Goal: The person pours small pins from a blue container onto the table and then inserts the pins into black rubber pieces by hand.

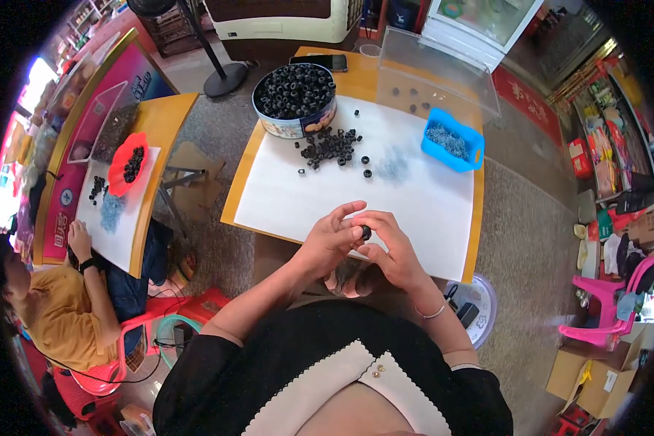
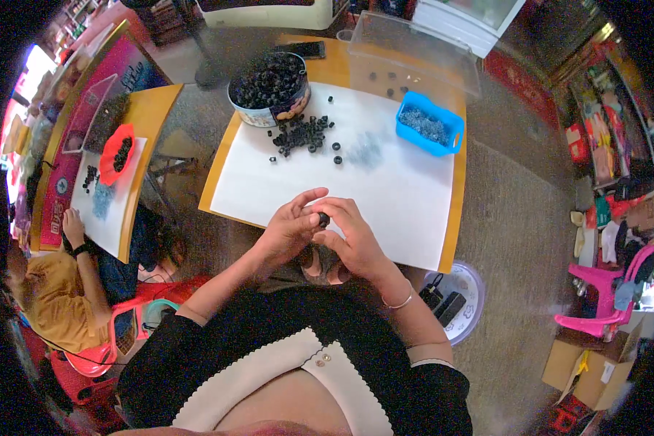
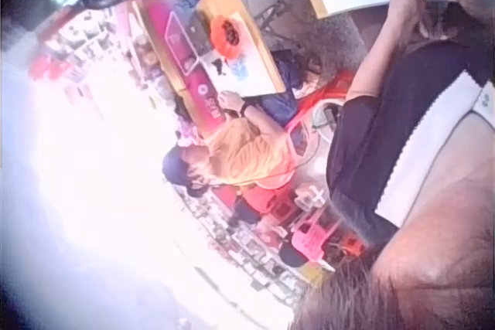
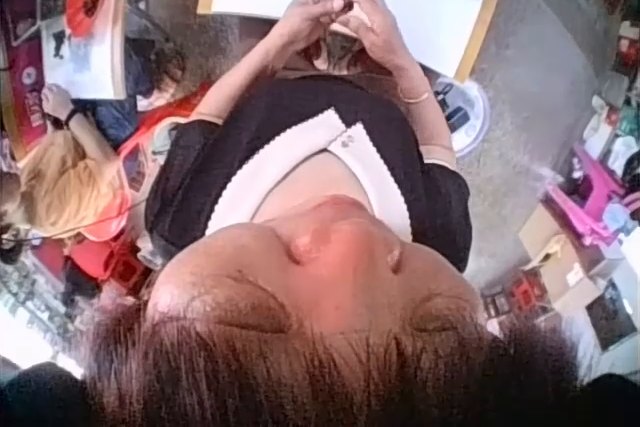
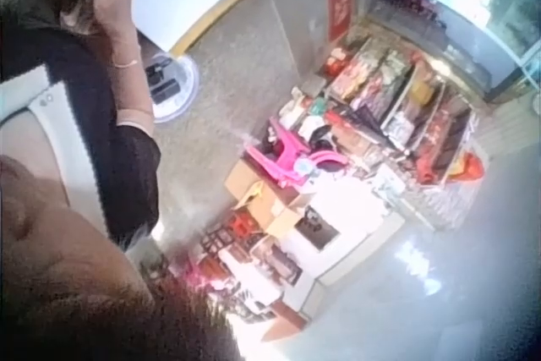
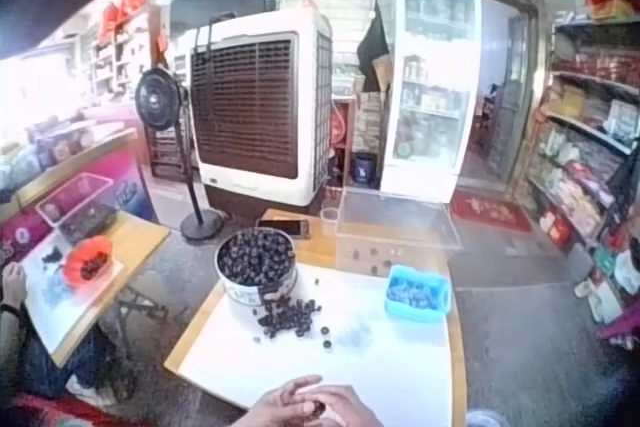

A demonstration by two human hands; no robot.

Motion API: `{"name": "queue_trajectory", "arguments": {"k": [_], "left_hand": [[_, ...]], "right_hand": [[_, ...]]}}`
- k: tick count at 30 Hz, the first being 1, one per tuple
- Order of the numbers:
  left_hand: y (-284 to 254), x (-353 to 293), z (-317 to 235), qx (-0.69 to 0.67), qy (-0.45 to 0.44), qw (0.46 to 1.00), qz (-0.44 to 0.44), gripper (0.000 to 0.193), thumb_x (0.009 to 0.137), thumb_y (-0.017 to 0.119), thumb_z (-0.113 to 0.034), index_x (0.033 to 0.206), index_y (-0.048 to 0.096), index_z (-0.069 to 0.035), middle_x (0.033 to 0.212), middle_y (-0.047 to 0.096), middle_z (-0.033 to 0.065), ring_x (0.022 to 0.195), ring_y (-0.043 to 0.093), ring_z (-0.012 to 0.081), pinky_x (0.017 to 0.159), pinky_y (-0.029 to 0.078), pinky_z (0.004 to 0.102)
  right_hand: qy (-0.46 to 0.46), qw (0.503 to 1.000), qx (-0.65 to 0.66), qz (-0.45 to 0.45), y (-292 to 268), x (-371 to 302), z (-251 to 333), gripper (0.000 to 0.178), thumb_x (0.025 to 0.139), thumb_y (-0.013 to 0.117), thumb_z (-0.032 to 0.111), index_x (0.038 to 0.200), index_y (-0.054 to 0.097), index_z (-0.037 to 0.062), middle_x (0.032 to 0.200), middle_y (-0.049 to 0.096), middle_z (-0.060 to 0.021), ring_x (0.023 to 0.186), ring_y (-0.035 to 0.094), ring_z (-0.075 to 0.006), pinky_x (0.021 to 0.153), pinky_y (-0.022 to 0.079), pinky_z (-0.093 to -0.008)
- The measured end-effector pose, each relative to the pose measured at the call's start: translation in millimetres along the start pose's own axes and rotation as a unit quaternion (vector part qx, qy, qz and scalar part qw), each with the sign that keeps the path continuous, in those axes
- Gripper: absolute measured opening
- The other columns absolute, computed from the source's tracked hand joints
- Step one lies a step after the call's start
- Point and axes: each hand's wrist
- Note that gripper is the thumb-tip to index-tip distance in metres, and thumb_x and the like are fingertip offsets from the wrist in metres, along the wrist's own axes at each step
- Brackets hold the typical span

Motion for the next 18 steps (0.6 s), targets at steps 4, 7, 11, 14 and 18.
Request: {"name": "queue_trajectory", "arguments": {"k": [4, 7, 11, 14, 18], "left_hand": [[-5, 5, -5, 0.003, 0.015, 0.999, 0.036, 0.067, 0.084, 0.067, -0.014, 0.136, 0.028, 0.000, 0.109, 0.058, 0.0116, 0.087, 0.058, 0.0141, 0.078, 0.048, 0.0271], [-4, 9, -12, 0.026, 0.014, 0.999, 0.022, 0.061, 0.087, 0.065, -0.017, 0.135, 0.031, 0.000, 0.109, 0.058, 0.0117, 0.086, 0.057, 0.0137, 0.077, 0.047, 0.0275], [-19, 8, -7, 0.099, -0.013, 0.995, -0.011, 0.049, 0.090, 0.060, -0.018, 0.130, 0.039, 0.000, 0.106, 0.059, 0.0094, 0.084, 0.056, 0.0127, 0.075, 0.046, 0.0266], [-25, 7, -1, 0.119, -0.038, 0.990, -0.058, 0.032, 0.092, 0.056, -0.018, 0.119, 0.051, -0.001, 0.099, 0.061, 0.0044, 0.083, 0.055, 0.0108, 0.074, 0.045, 0.0251], [-35, 5, -3, 0.145, -0.030, 0.985, -0.094, 0.030, 0.090, 0.058, -0.015, 0.116, 0.052, -0.001, 0.096, 0.061, 0.0060, 0.079, 0.056, 0.0119, 0.072, 0.046, 0.0256]], "right_hand": [[0.003, 0.998, -0.035, 0.047, -22, 19, -13, 0.027, 0.084, 0.058, 0.010, 0.109, 0.059, 0.0018, 0.106, 0.058, -0.0094, 0.104, 0.054, -0.0224, 0.090, 0.043, -0.0314], [0.012, 0.996, -0.080, -0.047, -62, 68, -36, 0.026, 0.087, 0.056, 0.009, 0.111, 0.059, 0.0028, 0.103, 0.059, -0.0059, 0.099, 0.056, -0.0161, 0.087, 0.045, -0.0304], [-0.024, 0.931, -0.305, -0.199, -146, 182, -85, 0.033, 0.085, 0.055, 0.012, 0.118, 0.059, 0.0092, 0.107, 0.063, -0.0106, 0.092, 0.062, -0.0211, 0.082, 0.046, -0.0300], [0.030, 0.848, -0.496, -0.184, -193, 229, -125, 0.040, 0.081, 0.059, 0.019, 0.120, 0.059, 0.0132, 0.107, 0.063, -0.0157, 0.097, 0.061, -0.0314, 0.083, 0.047, -0.0383], [0.166, 0.857, -0.459, -0.164, -212, 242, -153, 0.039, 0.082, 0.059, 0.021, 0.120, 0.059, 0.0126, 0.105, 0.064, -0.0150, 0.095, 0.060, -0.0325, 0.083, 0.046, -0.0409]]}}
Point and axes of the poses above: each hand's wrist, its own x-axis towards the middle knuckle, its own y-axis out of the palm, z = x × y
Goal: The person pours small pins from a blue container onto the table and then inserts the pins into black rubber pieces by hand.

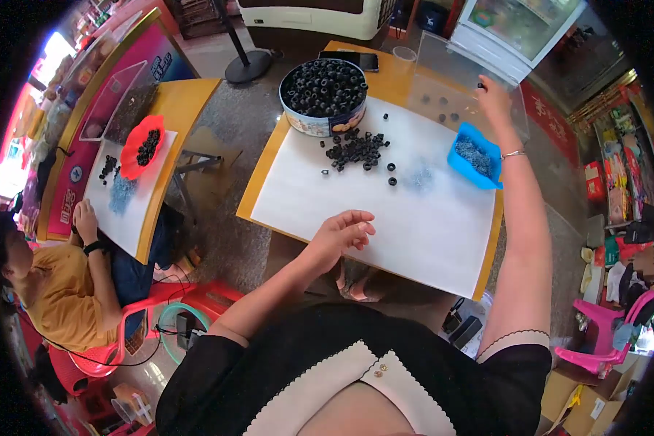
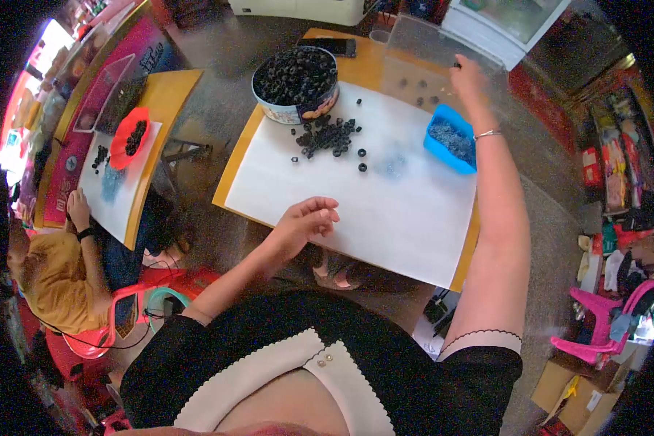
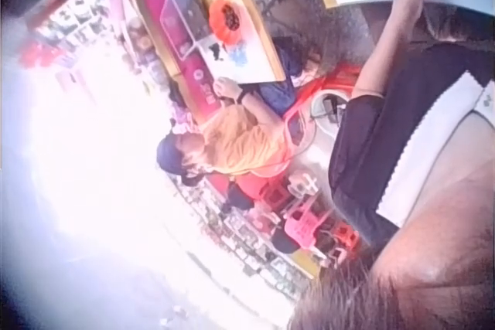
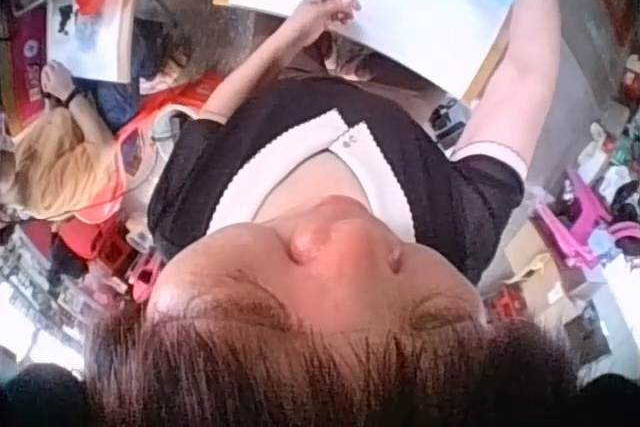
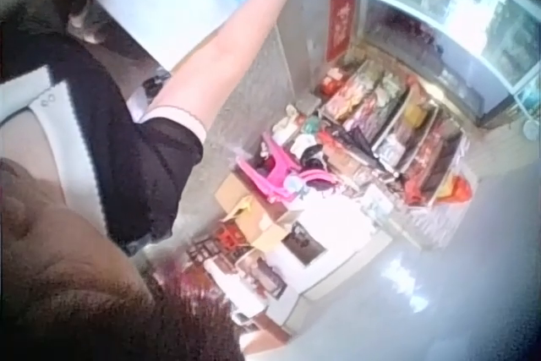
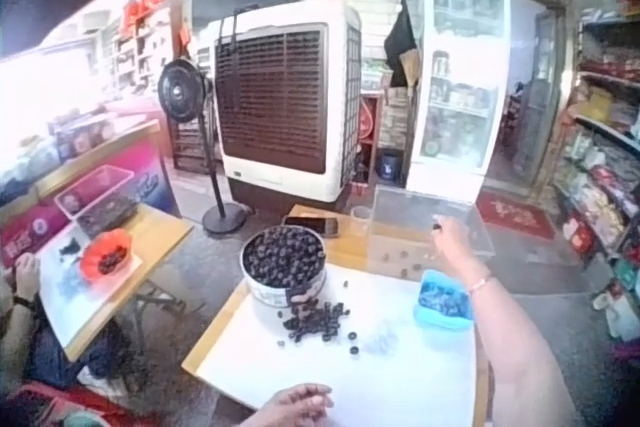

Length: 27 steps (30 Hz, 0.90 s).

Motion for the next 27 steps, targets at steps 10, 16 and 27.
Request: {"name": "queue_trajectory", "arguments": {"k": [10, 16, 27], "left_hand": [[-13, 17, -4, -0.010, 0.020, 0.998, -0.052, 0.020, 0.092, 0.053, -0.011, 0.108, 0.056, -0.001, 0.088, 0.061, 0.0036, 0.074, 0.054, 0.0096, 0.069, 0.045, 0.0229], [-12, 13, 3, -0.021, 0.039, 0.997, -0.062, 0.018, 0.092, 0.054, -0.012, 0.106, 0.057, -0.002, 0.087, 0.061, 0.0030, 0.072, 0.054, 0.0092, 0.067, 0.045, 0.0226], [20, 19, -1, -0.035, 0.115, 0.992, -0.043, 0.024, 0.089, 0.061, -0.012, 0.110, 0.058, 0.000, 0.092, 0.064, 0.0050, 0.078, 0.059, 0.0115, 0.072, 0.050, 0.0253]], "right_hand": [[-0.245, 0.953, 0.176, 0.036, 36, -213, 89, 0.007, 0.074, 0.065, 0.011, 0.081, 0.065, 0.0076, 0.085, 0.056, -0.0073, 0.086, 0.051, -0.0268, 0.077, 0.040, -0.0390], [-0.239, 0.965, 0.101, 0.024, 57, -242, 98, 0.012, 0.073, 0.067, 0.012, 0.085, 0.067, 0.0106, 0.086, 0.057, -0.0041, 0.088, 0.049, -0.0243, 0.078, 0.038, -0.0383], [-0.046, 0.899, 0.434, 0.047, -5, -306, 131, 0.021, 0.079, 0.065, 0.009, 0.100, 0.068, 0.0076, 0.084, 0.059, -0.0071, 0.085, 0.052, -0.0234, 0.074, 0.044, -0.0319]]}}
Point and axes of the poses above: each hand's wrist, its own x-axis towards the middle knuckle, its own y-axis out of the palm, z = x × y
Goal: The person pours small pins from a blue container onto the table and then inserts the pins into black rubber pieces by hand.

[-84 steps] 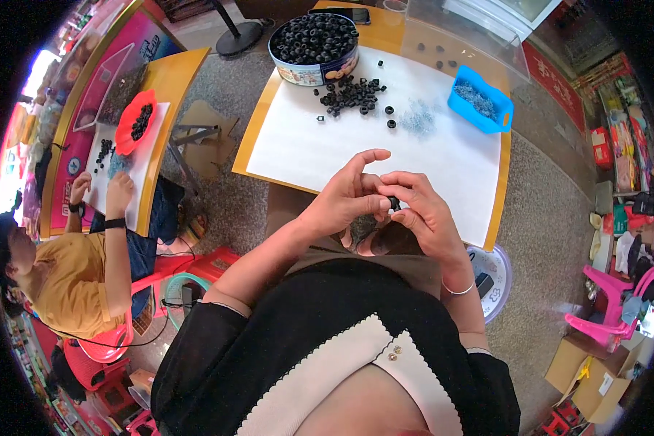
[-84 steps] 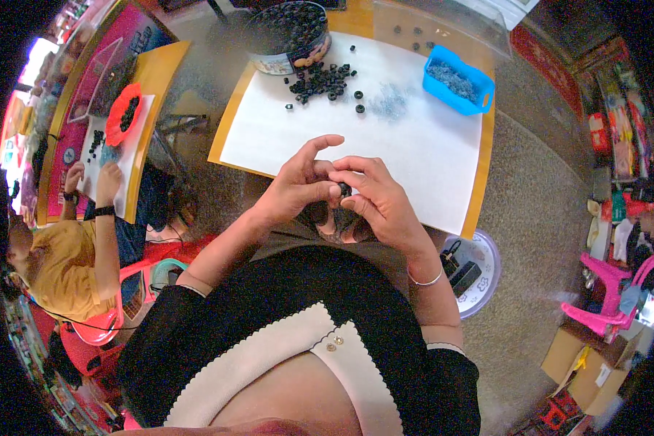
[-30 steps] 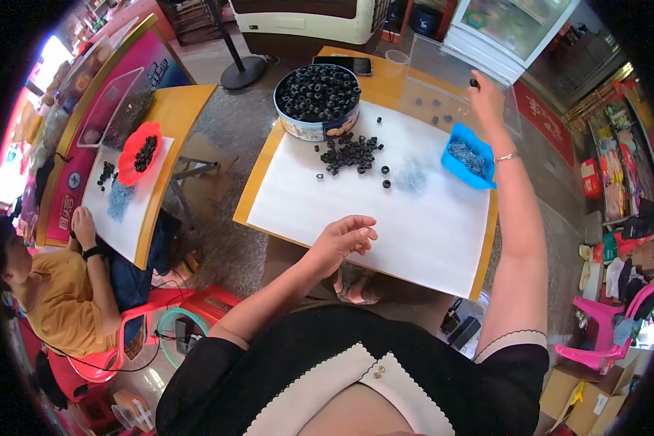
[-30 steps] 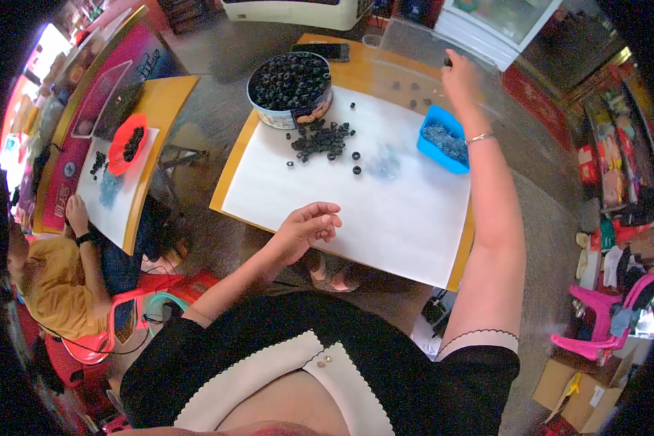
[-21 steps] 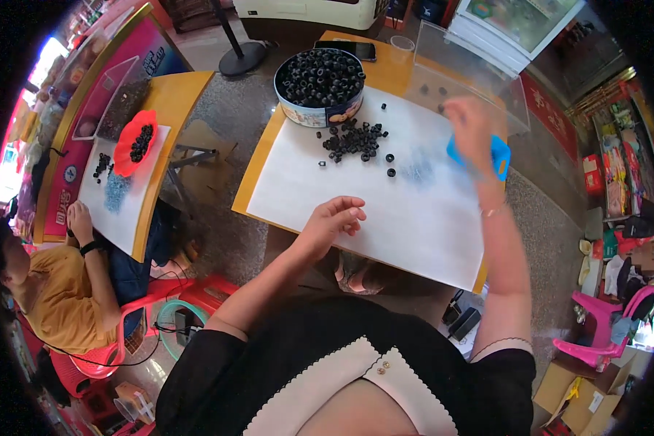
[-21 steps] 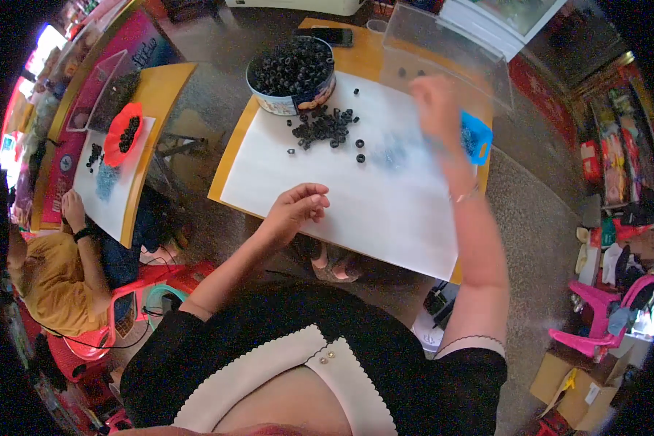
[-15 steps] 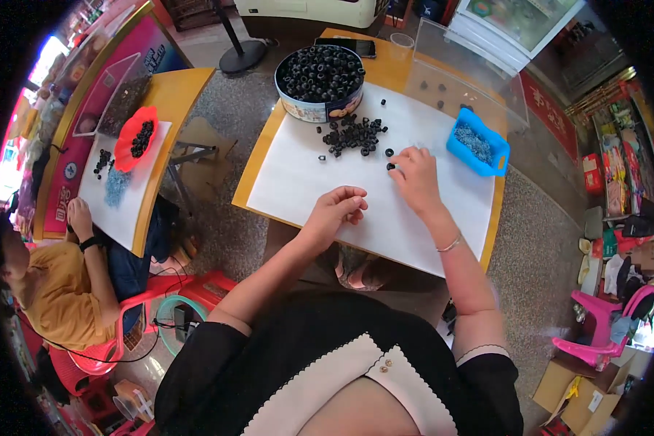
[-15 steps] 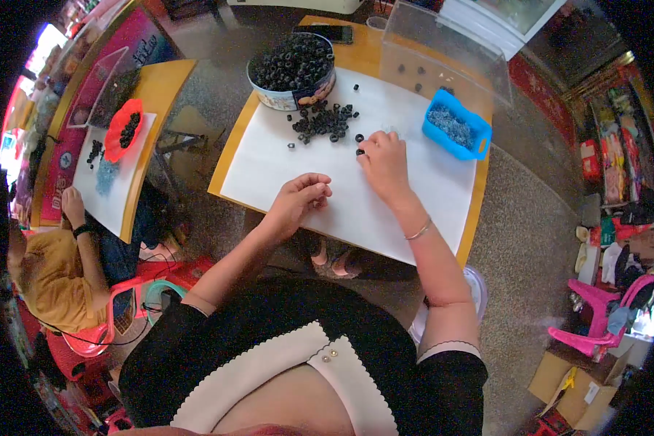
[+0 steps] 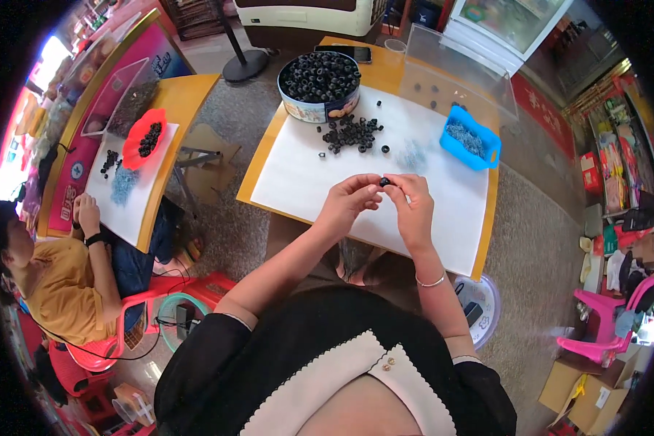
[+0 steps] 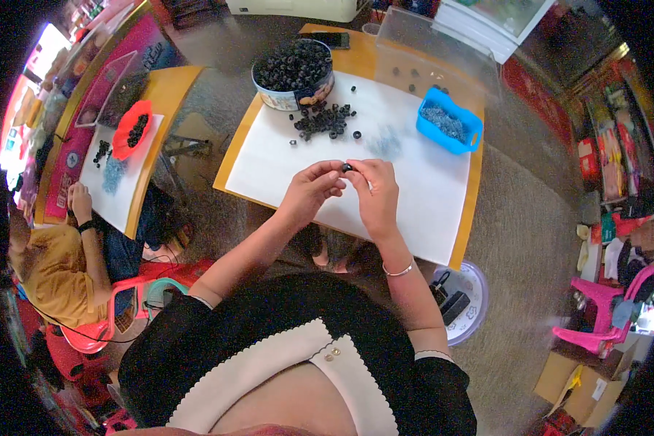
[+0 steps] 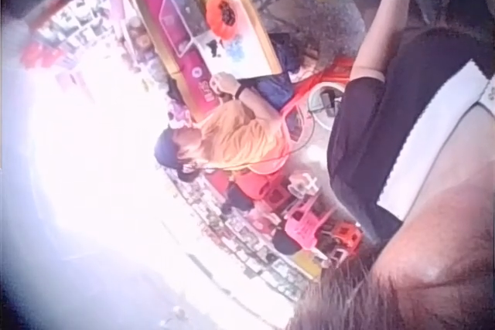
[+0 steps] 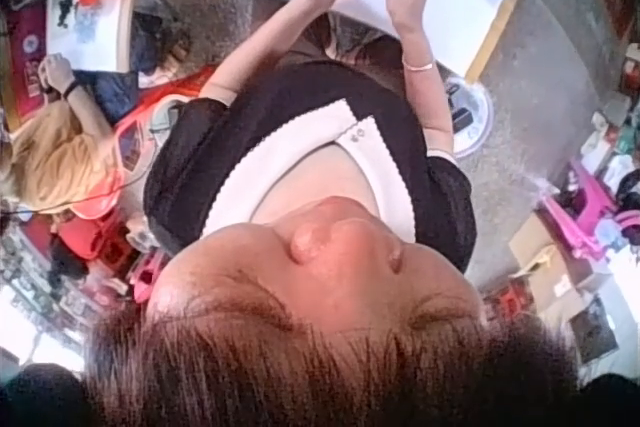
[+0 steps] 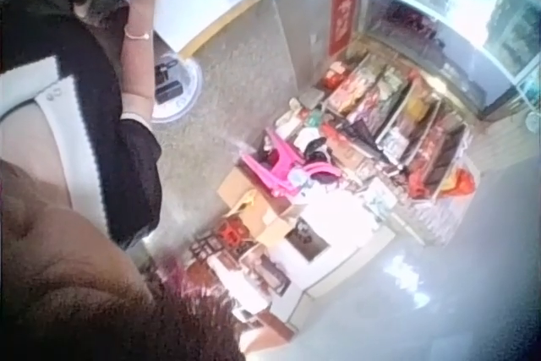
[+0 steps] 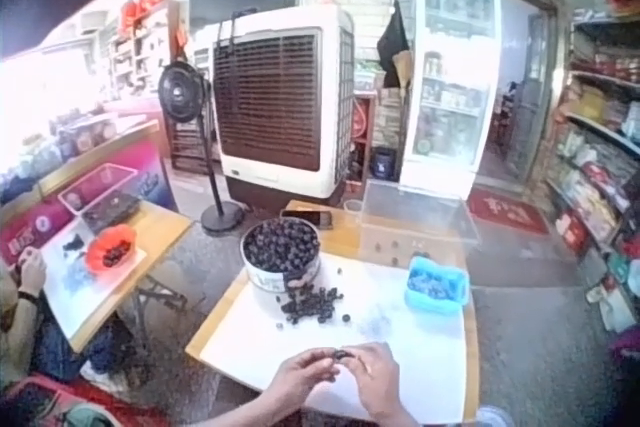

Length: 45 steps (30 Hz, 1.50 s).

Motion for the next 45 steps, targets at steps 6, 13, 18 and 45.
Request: {"name": "queue_trajectory", "arguments": {"k": [6, 13, 18, 45], "left_hand": [[5, -4, 13, -0.136, -0.042, 0.989, 0.049, 0.020, 0.090, 0.059, -0.010, 0.108, 0.057, -0.001, 0.092, 0.063, 0.0079, 0.080, 0.060, 0.0138, 0.072, 0.051, 0.0265], [-18, -13, 12, -0.121, -0.048, 0.991, -0.010, 0.017, 0.089, 0.058, -0.008, 0.105, 0.055, -0.001, 0.093, 0.063, 0.0100, 0.078, 0.060, 0.0146, 0.071, 0.051, 0.0258], [-21, -12, 21, -0.105, -0.061, 0.992, -0.020, 0.019, 0.090, 0.056, -0.008, 0.108, 0.055, 0.001, 0.092, 0.063, 0.0104, 0.077, 0.059, 0.0145, 0.070, 0.050, 0.0253], [-22, -7, 21, -0.094, -0.088, 0.991, -0.017, 0.021, 0.092, 0.053, -0.009, 0.111, 0.053, 0.001, 0.094, 0.062, 0.0115, 0.076, 0.058, 0.0147, 0.070, 0.051, 0.0265]], "right_hand": [[-0.111, 0.976, -0.180, -0.055, -2, -24, 7, 0.023, 0.081, 0.063, 0.007, 0.103, 0.067, 0.0078, 0.086, 0.058, -0.0067, 0.083, 0.051, -0.0246, 0.075, 0.043, -0.0341], [-0.001, 0.972, -0.207, -0.110, -54, -24, -69, 0.017, 0.078, 0.063, 0.007, 0.095, 0.065, 0.0065, 0.086, 0.059, -0.0089, 0.085, 0.052, -0.0263, 0.078, 0.043, -0.0358], [0.005, 0.964, -0.243, -0.110, -56, 4, -106, 0.014, 0.076, 0.064, 0.010, 0.090, 0.065, 0.0060, 0.088, 0.060, -0.0096, 0.086, 0.053, -0.0277, 0.079, 0.043, -0.0378], [-0.014, 0.967, -0.245, -0.065, -27, -12, -88, 0.009, 0.076, 0.065, 0.007, 0.084, 0.062, 0.0054, 0.084, 0.061, -0.0101, 0.082, 0.055, -0.0265, 0.075, 0.043, -0.0379]]}}
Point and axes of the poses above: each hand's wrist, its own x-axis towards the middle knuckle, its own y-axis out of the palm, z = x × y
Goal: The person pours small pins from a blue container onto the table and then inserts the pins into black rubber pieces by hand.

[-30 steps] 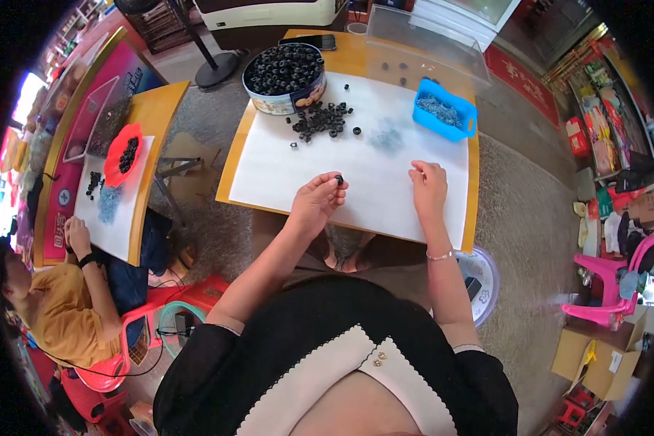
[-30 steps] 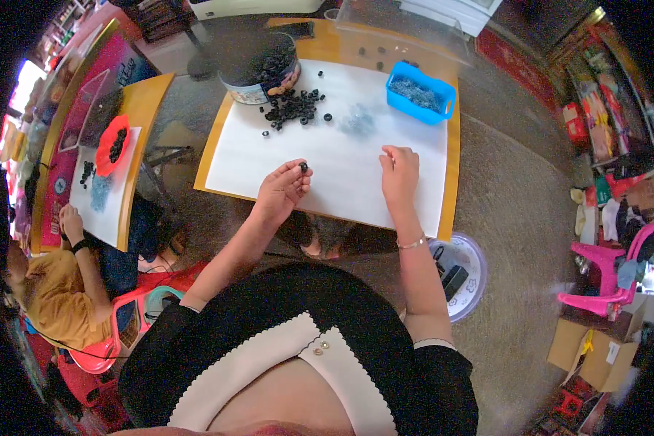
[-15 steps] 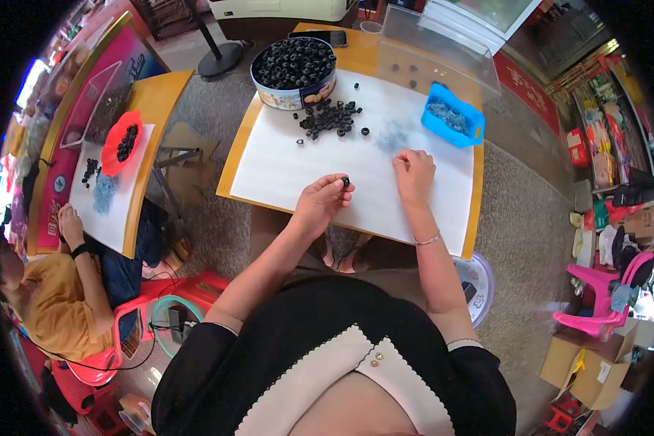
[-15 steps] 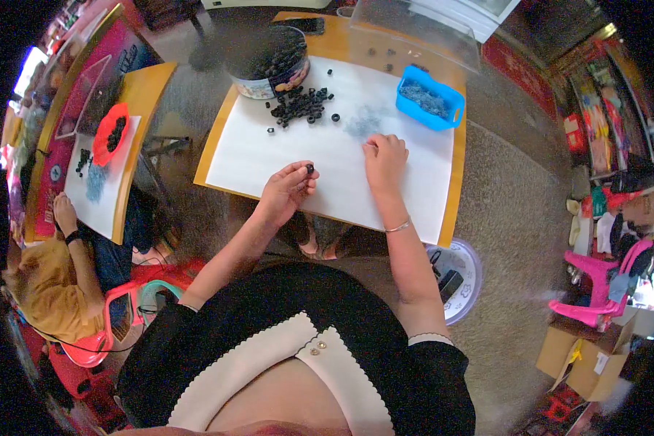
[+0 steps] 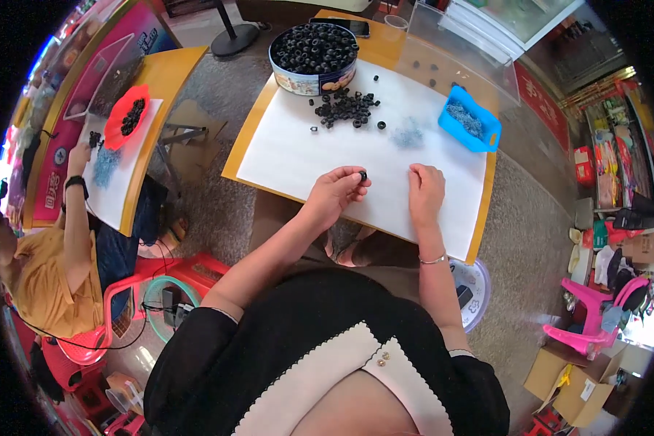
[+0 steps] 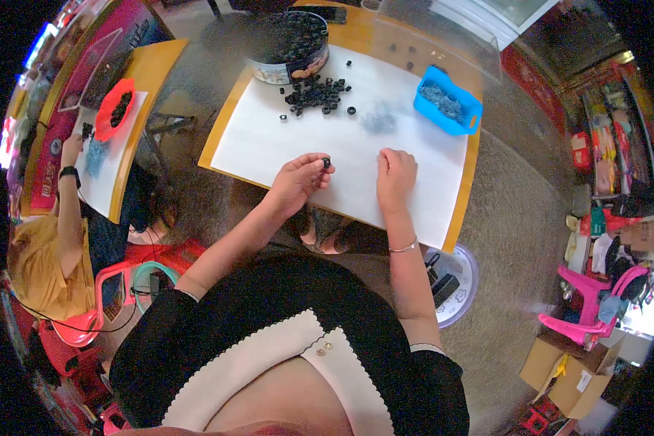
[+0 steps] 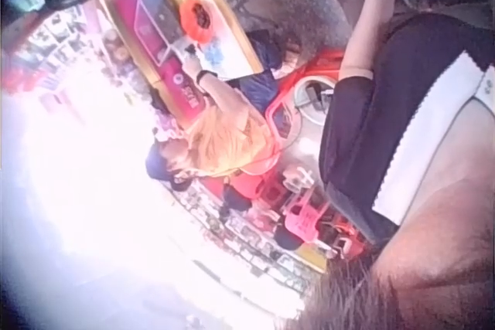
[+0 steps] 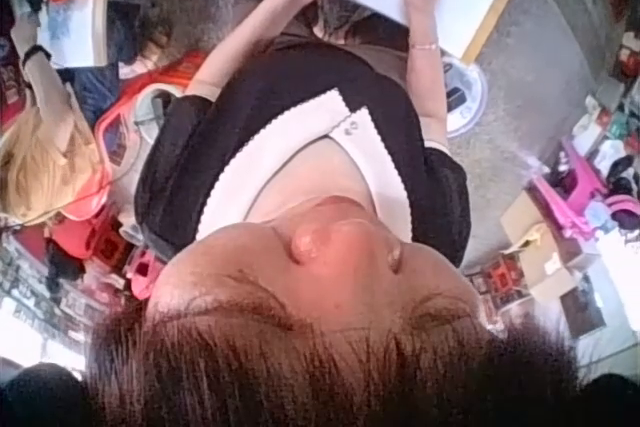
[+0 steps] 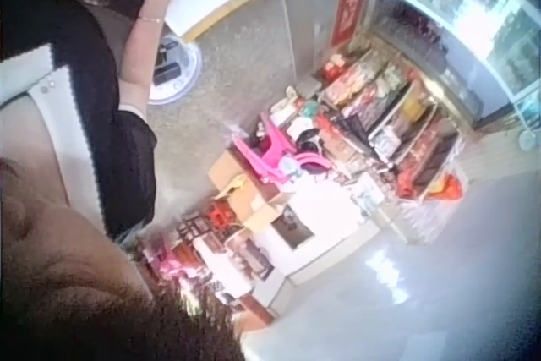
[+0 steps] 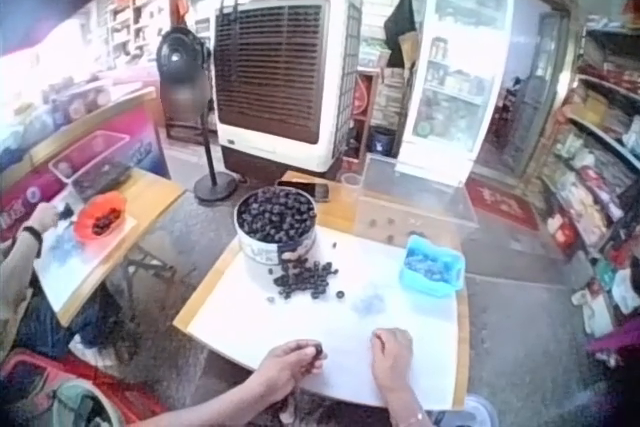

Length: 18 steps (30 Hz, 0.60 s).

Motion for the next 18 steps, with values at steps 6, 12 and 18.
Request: {"name": "queue_trajectory", "arguments": {"k": [6, 12, 18], "left_hand": [[-2, -1, 2, -0.015, -0.001, 1.000, 0.006, 0.021, 0.092, 0.053, -0.008, 0.110, 0.054, 0.002, 0.093, 0.062, 0.0115, 0.076, 0.059, 0.0154, 0.069, 0.051, 0.0268], [1, -1, 0, 0.005, -0.004, 1.000, 0.000, 0.020, 0.092, 0.053, -0.010, 0.109, 0.053, 0.002, 0.094, 0.061, 0.0105, 0.077, 0.058, 0.0141, 0.072, 0.050, 0.0265], [4, -3, -2, 0.012, -0.008, 1.000, 0.000, 0.020, 0.093, 0.052, -0.010, 0.110, 0.052, 0.001, 0.095, 0.060, 0.0103, 0.078, 0.057, 0.0142, 0.072, 0.050, 0.0270]], "right_hand": [[-0.016, 0.997, -0.072, -0.030, -19, -9, -10, 0.010, 0.079, 0.062, 0.006, 0.090, 0.063, 0.0051, 0.084, 0.061, -0.0101, 0.083, 0.056, -0.0274, 0.078, 0.043, -0.0380], [-0.007, 0.994, -0.100, -0.035, -32, -15, -10, 0.009, 0.080, 0.059, 0.005, 0.088, 0.060, 0.0049, 0.085, 0.060, -0.0112, 0.083, 0.054, -0.0300, 0.077, 0.041, -0.0408], [0.044, 0.996, -0.063, -0.041, -42, -22, -20, 0.009, 0.079, 0.060, 0.004, 0.088, 0.063, 0.0038, 0.081, 0.061, -0.0103, 0.081, 0.057, -0.0256, 0.075, 0.044, -0.0355]]}}
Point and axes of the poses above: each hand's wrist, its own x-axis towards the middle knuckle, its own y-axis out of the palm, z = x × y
